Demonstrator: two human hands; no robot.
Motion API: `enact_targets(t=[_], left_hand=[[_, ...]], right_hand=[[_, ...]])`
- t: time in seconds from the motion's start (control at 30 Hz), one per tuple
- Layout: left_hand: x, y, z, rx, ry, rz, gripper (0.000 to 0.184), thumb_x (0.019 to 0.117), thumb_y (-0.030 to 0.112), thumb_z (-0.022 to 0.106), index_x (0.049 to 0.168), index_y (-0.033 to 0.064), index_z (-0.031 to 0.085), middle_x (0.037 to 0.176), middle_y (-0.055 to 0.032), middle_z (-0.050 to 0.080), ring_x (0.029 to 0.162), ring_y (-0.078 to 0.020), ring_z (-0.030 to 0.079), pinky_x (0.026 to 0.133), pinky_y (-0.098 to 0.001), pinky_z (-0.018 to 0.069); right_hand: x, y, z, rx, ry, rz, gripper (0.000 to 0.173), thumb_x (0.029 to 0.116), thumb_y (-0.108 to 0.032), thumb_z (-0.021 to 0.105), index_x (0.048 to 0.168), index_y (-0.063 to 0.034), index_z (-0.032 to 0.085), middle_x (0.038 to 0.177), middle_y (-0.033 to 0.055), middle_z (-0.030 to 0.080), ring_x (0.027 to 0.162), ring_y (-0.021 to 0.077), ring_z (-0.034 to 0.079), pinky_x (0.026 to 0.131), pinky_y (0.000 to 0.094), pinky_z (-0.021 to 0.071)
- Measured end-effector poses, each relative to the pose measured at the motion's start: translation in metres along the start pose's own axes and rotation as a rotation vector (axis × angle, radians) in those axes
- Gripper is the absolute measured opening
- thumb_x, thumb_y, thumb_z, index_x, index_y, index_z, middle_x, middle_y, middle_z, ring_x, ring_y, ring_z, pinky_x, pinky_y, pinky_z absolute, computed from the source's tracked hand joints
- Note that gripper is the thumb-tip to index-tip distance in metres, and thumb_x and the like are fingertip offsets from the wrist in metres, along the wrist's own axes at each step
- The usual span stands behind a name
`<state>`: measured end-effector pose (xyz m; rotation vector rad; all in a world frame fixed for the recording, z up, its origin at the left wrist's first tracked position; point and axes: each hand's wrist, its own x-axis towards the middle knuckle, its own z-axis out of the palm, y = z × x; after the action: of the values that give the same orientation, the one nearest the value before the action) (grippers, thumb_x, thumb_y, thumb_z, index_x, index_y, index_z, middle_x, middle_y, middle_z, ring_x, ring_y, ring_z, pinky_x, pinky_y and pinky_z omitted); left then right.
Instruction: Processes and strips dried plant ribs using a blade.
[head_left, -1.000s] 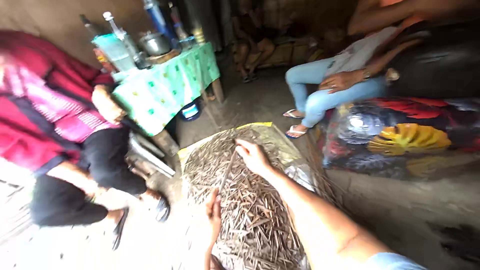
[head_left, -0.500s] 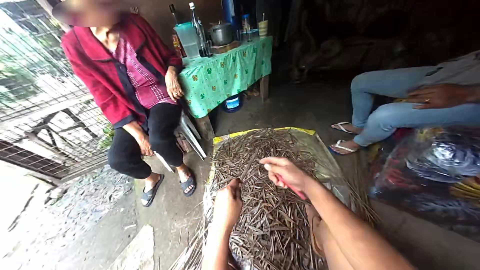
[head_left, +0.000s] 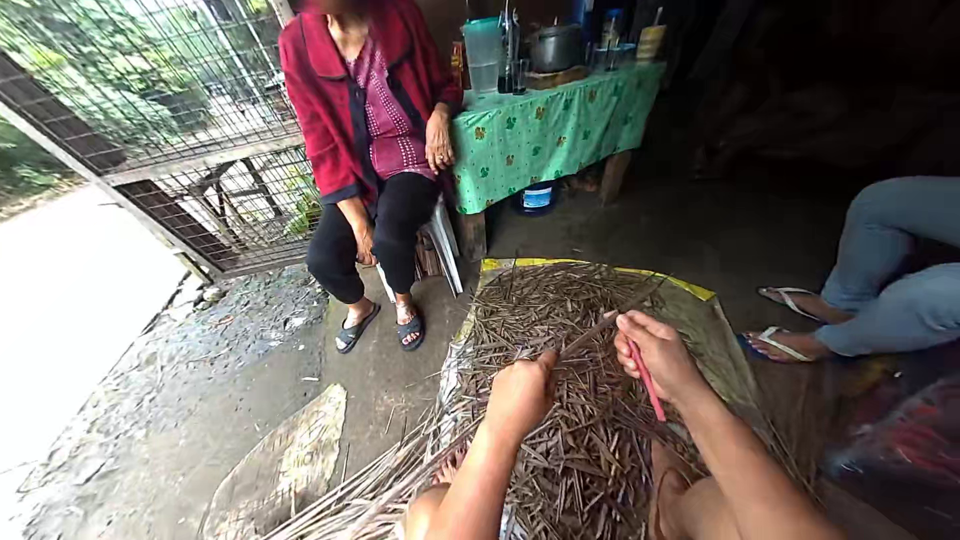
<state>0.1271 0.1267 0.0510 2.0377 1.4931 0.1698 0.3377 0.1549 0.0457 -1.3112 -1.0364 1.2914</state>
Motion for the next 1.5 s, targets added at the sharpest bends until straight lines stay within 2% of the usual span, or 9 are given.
enact_targets(t=[0.17,0.33,0.5,0.77,0.9,1.07,1.13,1.37,1.5], left_hand=[[-0.004,0.006,0.000,0.057,0.073,-0.043,0.042,0.1098,0.027,0.043,0.149,0.0140,0.054,0.105,-0.0214,0.073,0.101,-0.0419,0.071,0.089,-0.0625,0.0533],[-0.006,0.002,0.002,0.080,0.172,-0.051,0.043,0.1107,0.030,0.041,0.147,0.0128,0.057,0.097,-0.0208,0.074,0.092,-0.0421,0.072,0.082,-0.0626,0.0544],[-0.008,0.003,0.001,0.082,0.168,-0.040,0.040,0.1108,0.027,0.041,0.142,0.0101,0.060,0.093,-0.0210,0.073,0.089,-0.0415,0.072,0.081,-0.0627,0.0537],[-0.016,0.005,0.004,0.169,0.202,-0.038,0.039,0.1100,0.025,0.042,0.142,0.0130,0.061,0.089,-0.0211,0.073,0.086,-0.0428,0.072,0.076,-0.0617,0.0548],[-0.015,0.003,0.003,0.160,0.176,-0.090,0.041,0.1103,0.025,0.042,0.146,0.0144,0.058,0.094,-0.0214,0.074,0.090,-0.0430,0.072,0.080,-0.0623,0.0542],[-0.010,0.004,0.009,0.198,0.266,-0.080,0.042,0.1092,0.022,0.043,0.148,0.0158,0.057,0.090,-0.0204,0.074,0.085,-0.0432,0.073,0.075,-0.0615,0.0555],[-0.009,0.002,0.013,0.220,0.334,-0.036,0.041,0.1085,0.021,0.045,0.145,0.0159,0.060,0.085,-0.0200,0.074,0.079,-0.0433,0.073,0.071,-0.0621,0.0553],[-0.011,-0.003,0.017,0.255,0.430,-0.001,0.038,0.1073,0.023,0.049,0.141,0.0188,0.066,0.081,-0.0196,0.074,0.074,-0.0430,0.073,0.067,-0.0626,0.0547],[-0.013,0.000,0.012,0.243,0.353,-0.066,0.039,0.1087,0.024,0.047,0.144,0.0198,0.062,0.087,-0.0202,0.075,0.081,-0.0439,0.073,0.072,-0.0624,0.0547]], right_hand=[[-0.008,0.004,0.011,-0.164,0.009,-0.145,0.025,0.1095,-0.013,0.042,0.123,0.0018,0.056,0.063,-0.0056,0.046,0.047,0.0016,0.043,0.046,0.0180,0.0399],[-0.012,0.020,0.015,-0.607,-0.187,-0.326,0.032,0.1074,-0.021,0.049,0.119,0.0027,0.066,0.093,0.0152,0.069,0.084,0.0224,0.066,0.082,0.0446,0.0547],[-0.011,0.023,0.013,-0.840,-0.281,-0.574,0.031,0.1065,-0.022,0.049,0.107,0.0022,0.069,0.085,0.0158,0.069,0.080,0.0275,0.068,0.077,0.0479,0.0542],[0.027,-0.008,-0.048,-0.826,0.210,-0.296,0.039,0.1102,-0.021,0.045,0.136,0.0047,0.061,0.117,0.0280,0.069,0.112,0.0419,0.068,0.101,0.0600,0.0493],[0.036,-0.014,-0.063,-0.707,0.398,-0.236,0.036,0.1109,-0.021,0.043,0.121,0.0055,0.065,0.097,0.0252,0.067,0.091,0.0382,0.066,0.085,0.0587,0.0498],[-0.009,-0.002,-0.004,-0.784,-0.063,-0.286,0.028,0.1083,-0.020,0.050,0.114,0.0006,0.068,0.089,0.0163,0.069,0.081,0.0288,0.069,0.078,0.0521,0.0560],[-0.010,0.004,0.005,-0.832,-0.105,-0.290,0.027,0.1084,-0.021,0.050,0.111,-0.0012,0.068,0.084,0.0145,0.067,0.079,0.0283,0.067,0.075,0.0506,0.0533],[0.034,-0.012,-0.056,-0.756,0.257,-0.156,0.040,0.1111,-0.024,0.043,0.134,0.0022,0.062,0.116,0.0265,0.069,0.112,0.0409,0.066,0.099,0.0611,0.0481],[0.023,-0.010,-0.051,-0.658,0.285,-0.210,0.034,0.1103,-0.024,0.045,0.117,0.0019,0.067,0.090,0.0201,0.066,0.079,0.0320,0.064,0.074,0.0533,0.0520]])
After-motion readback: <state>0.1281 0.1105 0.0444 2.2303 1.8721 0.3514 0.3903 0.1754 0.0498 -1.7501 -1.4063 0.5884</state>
